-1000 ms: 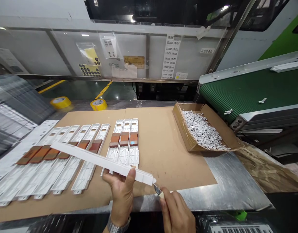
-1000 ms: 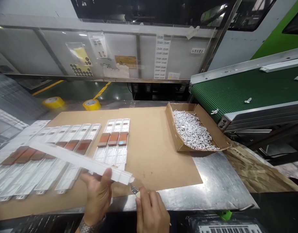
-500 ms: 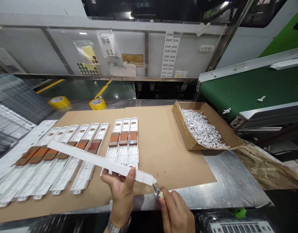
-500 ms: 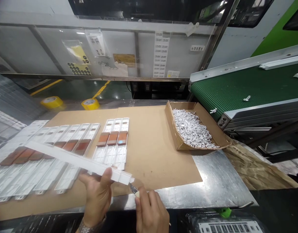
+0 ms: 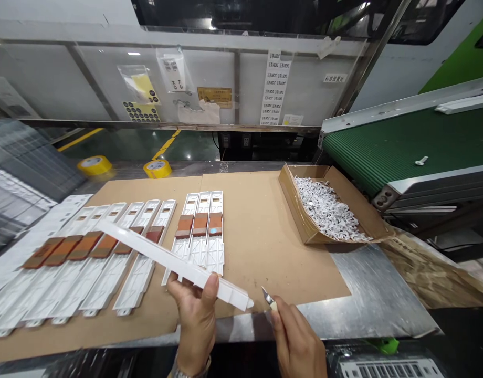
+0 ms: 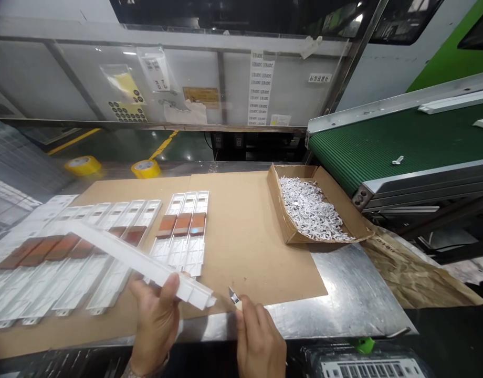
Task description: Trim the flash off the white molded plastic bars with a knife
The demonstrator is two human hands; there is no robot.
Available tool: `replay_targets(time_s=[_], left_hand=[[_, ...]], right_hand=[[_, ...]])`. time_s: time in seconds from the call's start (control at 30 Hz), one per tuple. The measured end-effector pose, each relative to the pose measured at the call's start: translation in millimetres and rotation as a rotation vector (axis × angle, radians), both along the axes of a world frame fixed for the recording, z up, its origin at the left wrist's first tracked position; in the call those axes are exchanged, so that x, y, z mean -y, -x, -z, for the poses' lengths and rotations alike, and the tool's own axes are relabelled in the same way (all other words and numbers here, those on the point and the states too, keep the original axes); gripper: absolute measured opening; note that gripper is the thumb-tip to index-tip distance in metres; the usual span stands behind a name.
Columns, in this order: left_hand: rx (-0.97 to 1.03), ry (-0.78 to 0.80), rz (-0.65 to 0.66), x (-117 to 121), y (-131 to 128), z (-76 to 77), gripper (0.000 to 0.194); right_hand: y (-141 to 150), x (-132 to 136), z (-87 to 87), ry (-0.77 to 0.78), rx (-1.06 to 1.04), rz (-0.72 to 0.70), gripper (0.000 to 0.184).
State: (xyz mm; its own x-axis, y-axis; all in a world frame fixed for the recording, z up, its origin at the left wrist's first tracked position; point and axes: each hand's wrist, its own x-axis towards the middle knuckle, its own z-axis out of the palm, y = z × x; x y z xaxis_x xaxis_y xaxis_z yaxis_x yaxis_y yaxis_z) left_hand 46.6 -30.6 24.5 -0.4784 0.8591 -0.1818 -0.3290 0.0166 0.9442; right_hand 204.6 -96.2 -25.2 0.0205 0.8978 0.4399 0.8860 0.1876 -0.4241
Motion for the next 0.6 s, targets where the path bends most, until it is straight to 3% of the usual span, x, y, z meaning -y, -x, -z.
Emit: replay_targets(time_s=[0.13,0.23,0.33,0.47,0.6], left_hand=[[0.142,0.044,0.064,3,-3,-0.6,0.075],[0.363,0.16,0.25,5,-5,0.8,0.066],[0.502,0.26,0.445,7,-12,13.7,0.064],[0.436,0.299,0.574,18,-33,59.0,0.066],[0.166,0.15,0.4,39,-49,121.7,0.064]], right_hand=[[-10,-1,0.2,-0.018,-0.042,0.021,0.03],[-19,-2,0.7,-0.005,-0.087,0.073,0.032],[-34,-4,5.5,-0.007,-0.104,0.119,0.032],[-55,-7,16.5,0.007,-0.074,0.13,0.031],[-66,-10,27.4,0.034,-0.078,0.161,0.032]])
